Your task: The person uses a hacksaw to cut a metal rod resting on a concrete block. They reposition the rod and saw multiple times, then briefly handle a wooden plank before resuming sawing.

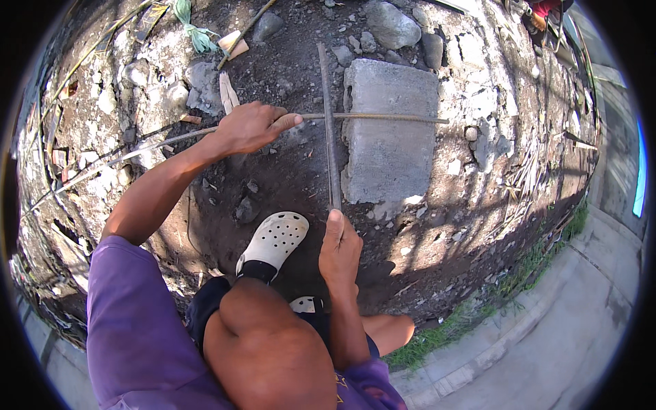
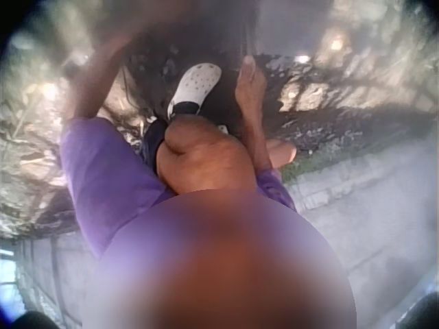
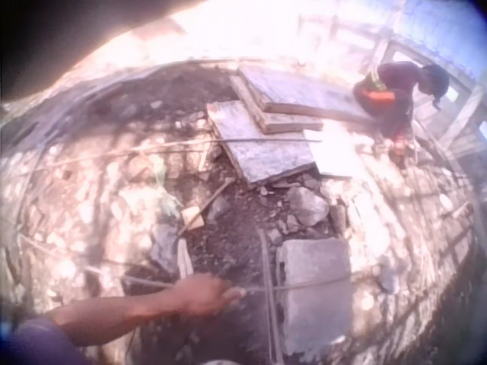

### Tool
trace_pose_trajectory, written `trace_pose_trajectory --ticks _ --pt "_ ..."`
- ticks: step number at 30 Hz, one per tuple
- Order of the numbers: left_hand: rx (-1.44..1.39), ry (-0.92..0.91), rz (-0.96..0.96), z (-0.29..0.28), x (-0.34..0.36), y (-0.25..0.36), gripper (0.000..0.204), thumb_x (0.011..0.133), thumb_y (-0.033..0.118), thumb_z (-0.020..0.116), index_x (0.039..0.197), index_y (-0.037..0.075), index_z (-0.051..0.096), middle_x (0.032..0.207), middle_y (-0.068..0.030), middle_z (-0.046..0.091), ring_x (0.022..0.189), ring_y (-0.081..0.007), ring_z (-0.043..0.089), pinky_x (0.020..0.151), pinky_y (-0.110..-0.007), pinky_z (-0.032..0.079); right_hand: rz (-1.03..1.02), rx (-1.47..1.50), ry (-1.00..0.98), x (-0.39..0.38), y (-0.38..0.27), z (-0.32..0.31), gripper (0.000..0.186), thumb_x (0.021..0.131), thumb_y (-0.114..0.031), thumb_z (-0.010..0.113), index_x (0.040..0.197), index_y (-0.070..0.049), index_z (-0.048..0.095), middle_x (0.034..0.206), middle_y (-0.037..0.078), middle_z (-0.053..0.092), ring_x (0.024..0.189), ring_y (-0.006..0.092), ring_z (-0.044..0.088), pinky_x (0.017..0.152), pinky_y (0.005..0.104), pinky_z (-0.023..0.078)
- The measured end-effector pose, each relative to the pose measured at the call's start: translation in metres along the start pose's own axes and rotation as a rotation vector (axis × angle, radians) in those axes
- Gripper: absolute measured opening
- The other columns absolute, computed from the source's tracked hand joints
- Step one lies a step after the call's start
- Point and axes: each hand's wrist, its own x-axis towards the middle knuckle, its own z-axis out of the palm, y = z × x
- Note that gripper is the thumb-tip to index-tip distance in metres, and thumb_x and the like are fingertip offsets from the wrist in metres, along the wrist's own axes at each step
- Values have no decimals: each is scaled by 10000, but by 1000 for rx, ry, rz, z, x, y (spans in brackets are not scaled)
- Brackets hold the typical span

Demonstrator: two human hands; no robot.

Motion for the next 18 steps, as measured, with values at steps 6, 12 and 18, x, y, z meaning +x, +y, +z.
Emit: trace_pose_trajectory --ticks 6,12,18 --pt "99 179 32 8 -7 7 577 1062 578 456 1008 67 718 655 -211 683 659 -435 709 617 -547 572 135 -30 8 -67 11 -33 656 1102 -566 418 668 -75 436 580 -33 395 540 72 377 493 301 287" --pt "177 267 24 21 -6 6 574 1054 609 464 1013 94 713 578 -181 643 563 -413 681 517 -527 532 171 47 -25 -70 22 -22 559 1115 -417 477 772 22 518 595 108 421 568 154 385 522 403 355" --pt "181 324 58 20 -4 3 576 1051 611 469 1004 93 718 592 -180 652 572 -411 686 516 -523 538 154 3 29 -95 25 -34 583 1113 -441 474 753 16 494 591 97 412 576 137 390 521 389 359"
